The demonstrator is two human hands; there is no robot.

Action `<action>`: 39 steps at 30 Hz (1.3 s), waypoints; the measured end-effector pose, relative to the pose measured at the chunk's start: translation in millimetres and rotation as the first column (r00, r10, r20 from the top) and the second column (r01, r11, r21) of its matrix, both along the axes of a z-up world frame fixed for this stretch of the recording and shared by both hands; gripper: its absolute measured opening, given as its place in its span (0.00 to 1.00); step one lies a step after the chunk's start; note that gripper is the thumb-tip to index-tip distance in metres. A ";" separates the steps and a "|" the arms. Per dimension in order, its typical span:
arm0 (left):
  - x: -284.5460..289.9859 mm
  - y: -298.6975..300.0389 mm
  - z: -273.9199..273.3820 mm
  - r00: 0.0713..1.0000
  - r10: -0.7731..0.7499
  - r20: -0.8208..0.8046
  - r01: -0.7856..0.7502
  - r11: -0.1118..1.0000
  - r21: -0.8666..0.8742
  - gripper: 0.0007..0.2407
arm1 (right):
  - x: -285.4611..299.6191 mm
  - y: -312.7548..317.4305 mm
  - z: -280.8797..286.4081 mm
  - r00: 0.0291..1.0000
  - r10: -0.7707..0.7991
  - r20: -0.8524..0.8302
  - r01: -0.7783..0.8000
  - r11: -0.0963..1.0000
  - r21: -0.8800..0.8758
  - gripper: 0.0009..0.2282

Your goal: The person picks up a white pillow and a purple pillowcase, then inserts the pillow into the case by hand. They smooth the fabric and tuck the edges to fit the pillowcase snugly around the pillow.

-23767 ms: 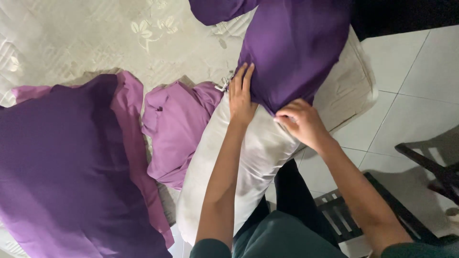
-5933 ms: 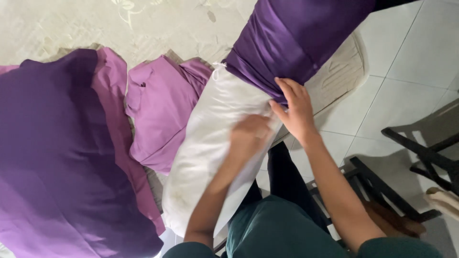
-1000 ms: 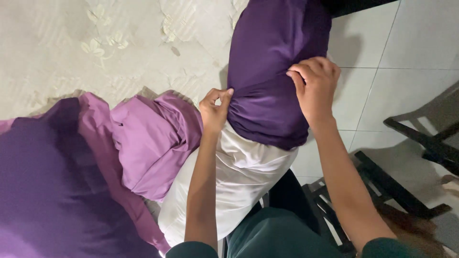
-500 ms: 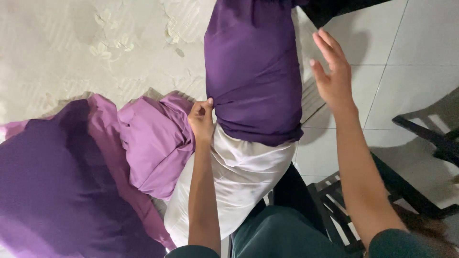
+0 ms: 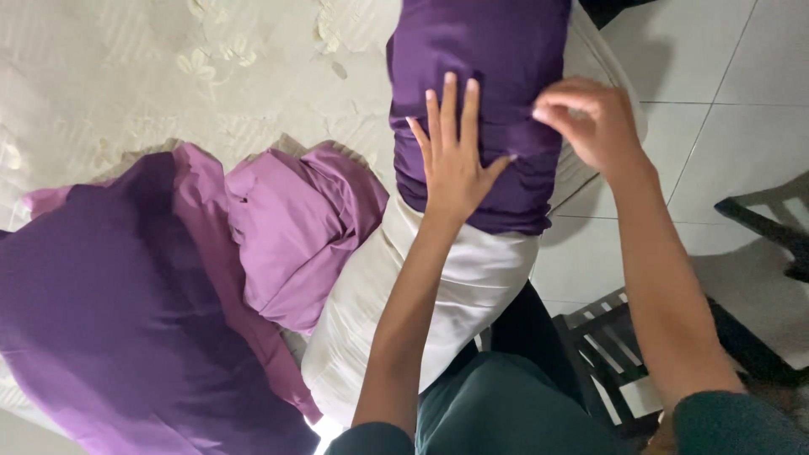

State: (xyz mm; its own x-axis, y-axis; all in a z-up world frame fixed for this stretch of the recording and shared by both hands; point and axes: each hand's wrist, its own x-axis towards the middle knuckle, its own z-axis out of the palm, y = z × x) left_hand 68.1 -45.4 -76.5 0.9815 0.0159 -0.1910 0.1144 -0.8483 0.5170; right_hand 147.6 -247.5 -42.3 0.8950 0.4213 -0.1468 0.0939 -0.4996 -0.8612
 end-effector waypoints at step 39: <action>-17.3 72.4 -22.8 0.961 0.042 0.272 0.068 0.921 -0.383 0.14 | -70.9 21.3 28.0 0.962 -0.180 0.207 0.219 0.959 -0.183 0.28</action>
